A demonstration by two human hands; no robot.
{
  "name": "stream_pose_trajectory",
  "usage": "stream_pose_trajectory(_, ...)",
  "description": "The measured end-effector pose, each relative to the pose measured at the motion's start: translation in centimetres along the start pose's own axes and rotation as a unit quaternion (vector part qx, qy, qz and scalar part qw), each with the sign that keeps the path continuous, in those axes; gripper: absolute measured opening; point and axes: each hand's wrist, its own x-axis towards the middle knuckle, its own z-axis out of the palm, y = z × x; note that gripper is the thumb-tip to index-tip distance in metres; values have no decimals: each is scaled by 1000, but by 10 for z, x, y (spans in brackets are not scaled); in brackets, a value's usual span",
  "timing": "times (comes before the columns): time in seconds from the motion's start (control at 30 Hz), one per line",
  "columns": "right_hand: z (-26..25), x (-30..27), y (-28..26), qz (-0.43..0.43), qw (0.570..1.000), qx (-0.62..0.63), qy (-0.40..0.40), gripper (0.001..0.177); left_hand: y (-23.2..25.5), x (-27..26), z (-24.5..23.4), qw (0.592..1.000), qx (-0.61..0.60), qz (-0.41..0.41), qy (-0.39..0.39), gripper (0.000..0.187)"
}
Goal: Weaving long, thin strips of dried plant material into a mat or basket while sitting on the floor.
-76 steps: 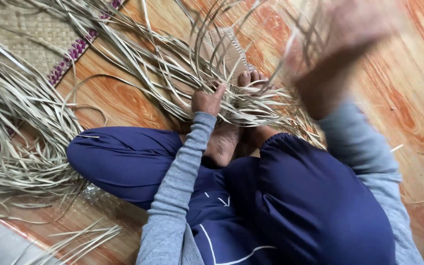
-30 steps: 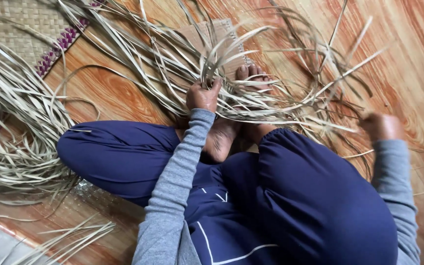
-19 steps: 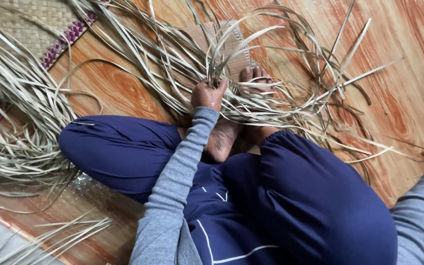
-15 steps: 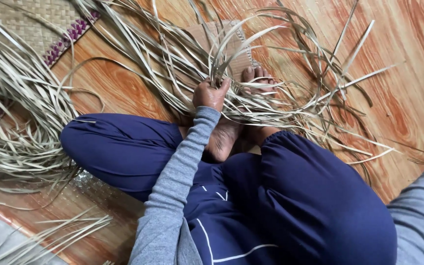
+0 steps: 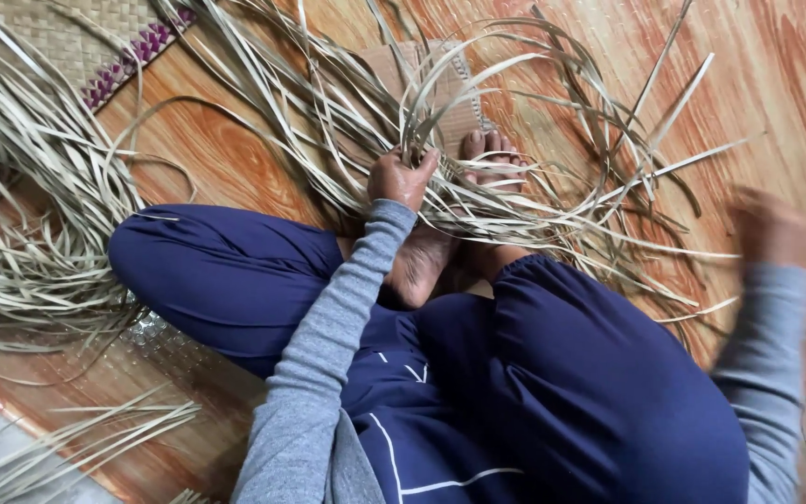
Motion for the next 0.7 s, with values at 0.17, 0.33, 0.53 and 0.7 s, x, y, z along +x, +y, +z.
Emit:
stream_pose_trajectory(0.17,26,31,-337,-365,889,276,14,57,6,-4,-7,1000,-9,14,-2,43)
stream_pose_trajectory(0.33,41,25,-453,-445,839,304,-76,97,3,-3,-10,999,-38,23,4,43)
stream_pose_trajectory(0.53,86,18,-443,-496,829,241,-92,64,2,10,-9,996,-83,-15,18,42)
stream_pose_trajectory(0.7,50,5,-466,-497,838,215,-65,22,-4,107,-61,930,-338,115,89,25)
